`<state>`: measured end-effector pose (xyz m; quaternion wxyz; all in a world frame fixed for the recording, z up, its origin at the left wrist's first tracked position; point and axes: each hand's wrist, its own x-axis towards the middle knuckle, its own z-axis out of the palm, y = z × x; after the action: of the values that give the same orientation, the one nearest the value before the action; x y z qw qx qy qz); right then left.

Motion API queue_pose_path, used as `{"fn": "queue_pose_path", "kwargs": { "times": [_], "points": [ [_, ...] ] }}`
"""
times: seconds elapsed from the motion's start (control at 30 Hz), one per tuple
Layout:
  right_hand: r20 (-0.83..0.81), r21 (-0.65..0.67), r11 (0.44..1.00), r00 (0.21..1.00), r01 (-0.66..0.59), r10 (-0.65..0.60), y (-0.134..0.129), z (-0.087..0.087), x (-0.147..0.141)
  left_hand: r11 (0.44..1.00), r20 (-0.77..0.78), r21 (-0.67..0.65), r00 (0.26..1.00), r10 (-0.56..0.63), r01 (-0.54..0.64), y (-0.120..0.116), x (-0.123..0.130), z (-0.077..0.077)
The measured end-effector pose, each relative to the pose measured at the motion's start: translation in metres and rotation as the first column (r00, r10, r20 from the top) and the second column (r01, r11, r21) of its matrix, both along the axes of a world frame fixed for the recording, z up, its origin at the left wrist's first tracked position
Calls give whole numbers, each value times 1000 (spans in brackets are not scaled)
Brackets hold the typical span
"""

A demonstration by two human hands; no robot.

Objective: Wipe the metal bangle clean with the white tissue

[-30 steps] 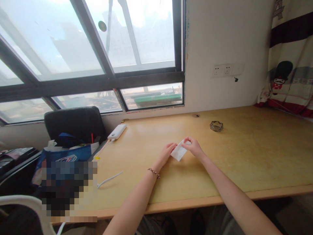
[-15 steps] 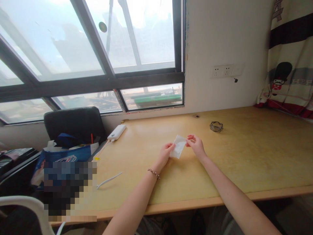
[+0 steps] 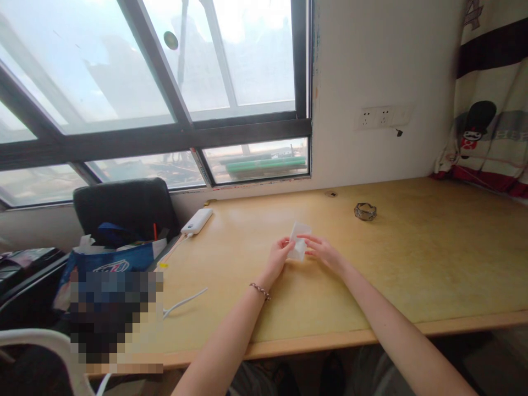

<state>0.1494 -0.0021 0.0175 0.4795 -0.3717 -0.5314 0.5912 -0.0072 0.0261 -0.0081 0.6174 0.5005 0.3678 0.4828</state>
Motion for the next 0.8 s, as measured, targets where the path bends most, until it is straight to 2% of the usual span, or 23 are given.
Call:
{"fn": "queue_pose_path", "kwargs": {
  "times": [0.07,0.13,0.4,0.63,0.8],
  "points": [
    [-7,-4,998,998,-60,60,-1,-2,-3,998,-15,34,999,-50,51,-3,2,1],
    [-17,4,998,997,-69,69,1,-6,-5,994,-13,51,995,-95,95,-5,5,2],
    [-52,-22,999,997,50,-51,5,-4,0,996,-95,7,992,-83,84,-3,1,6],
    [-152,-74,988,978,132,-142,8,-2,4,988,-42,34,988,-149,150,-9,1,16],
    [-103,-128,990,992,58,-72,3,2,1,972,-16,26,973,-232,232,-15,3,20]
  ]
}}
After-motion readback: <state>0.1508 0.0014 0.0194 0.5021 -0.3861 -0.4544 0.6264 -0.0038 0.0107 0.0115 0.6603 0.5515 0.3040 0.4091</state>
